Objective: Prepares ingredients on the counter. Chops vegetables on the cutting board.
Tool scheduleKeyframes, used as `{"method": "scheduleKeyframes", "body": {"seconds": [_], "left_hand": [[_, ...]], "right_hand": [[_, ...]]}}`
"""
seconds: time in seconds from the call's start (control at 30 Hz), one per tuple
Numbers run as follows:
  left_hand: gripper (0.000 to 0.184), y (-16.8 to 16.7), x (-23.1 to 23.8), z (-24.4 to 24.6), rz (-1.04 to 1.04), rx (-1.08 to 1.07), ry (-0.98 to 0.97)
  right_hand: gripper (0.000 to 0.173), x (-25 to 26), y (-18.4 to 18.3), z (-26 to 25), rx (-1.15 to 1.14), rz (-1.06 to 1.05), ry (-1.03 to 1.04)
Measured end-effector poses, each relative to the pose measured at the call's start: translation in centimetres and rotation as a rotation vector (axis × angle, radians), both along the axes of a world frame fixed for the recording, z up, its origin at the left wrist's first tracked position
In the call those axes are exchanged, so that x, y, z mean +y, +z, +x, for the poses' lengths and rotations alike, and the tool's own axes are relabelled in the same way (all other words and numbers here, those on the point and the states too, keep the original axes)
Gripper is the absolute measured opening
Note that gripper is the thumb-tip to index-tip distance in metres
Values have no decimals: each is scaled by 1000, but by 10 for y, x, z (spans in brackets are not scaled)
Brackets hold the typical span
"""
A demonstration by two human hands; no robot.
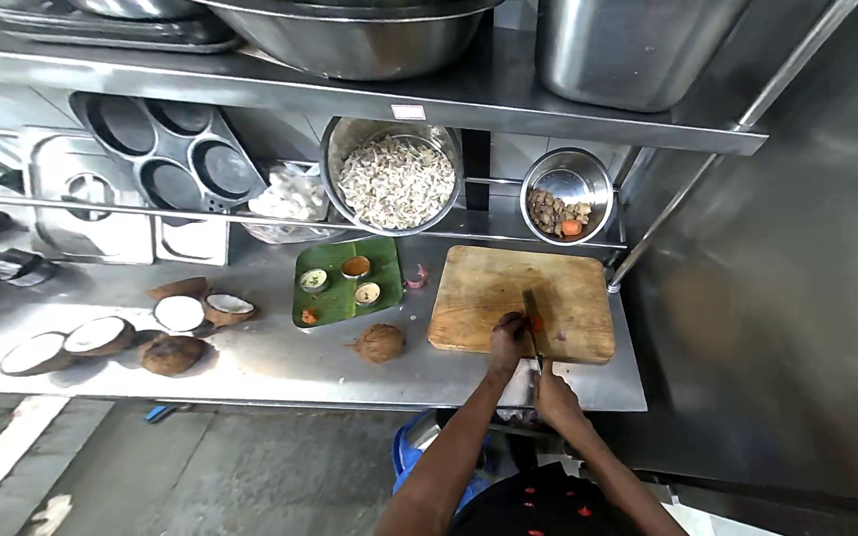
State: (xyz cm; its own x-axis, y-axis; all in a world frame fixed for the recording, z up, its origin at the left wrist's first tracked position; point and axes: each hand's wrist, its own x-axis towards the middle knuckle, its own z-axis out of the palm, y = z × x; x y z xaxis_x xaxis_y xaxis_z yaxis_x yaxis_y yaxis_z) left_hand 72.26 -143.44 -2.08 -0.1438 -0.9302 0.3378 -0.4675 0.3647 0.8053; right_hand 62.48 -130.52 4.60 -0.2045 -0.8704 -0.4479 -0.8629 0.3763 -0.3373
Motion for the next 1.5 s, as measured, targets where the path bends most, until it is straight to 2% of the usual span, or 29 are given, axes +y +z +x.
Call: {"method": "scheduleKeyframes", "body": {"seconds": [0.13,0.27,0.4,0.6,1.07,1.5], "left_hand": [[17,-1,-2,1,3,3,-10],[15,-1,-2,1,23,21,-5],[15,2,-2,-1,54,-8,13],[14,-2,-4,-2,40,-4,14],[12,2,-4,-3,51,15,42],[14,6,-3,-1,62,1,18]], "right_hand": [[64,-8,-13,1,13,-27,-4],[64,-10,-17,2,8,-54,-25],[65,-12,4,-1,-31,-12,-25],[53,-9,34,-2,-101,21,-29],[50,1,22,1,-65,32,-27],[61,0,-12,2,-9,-29,-20]]}}
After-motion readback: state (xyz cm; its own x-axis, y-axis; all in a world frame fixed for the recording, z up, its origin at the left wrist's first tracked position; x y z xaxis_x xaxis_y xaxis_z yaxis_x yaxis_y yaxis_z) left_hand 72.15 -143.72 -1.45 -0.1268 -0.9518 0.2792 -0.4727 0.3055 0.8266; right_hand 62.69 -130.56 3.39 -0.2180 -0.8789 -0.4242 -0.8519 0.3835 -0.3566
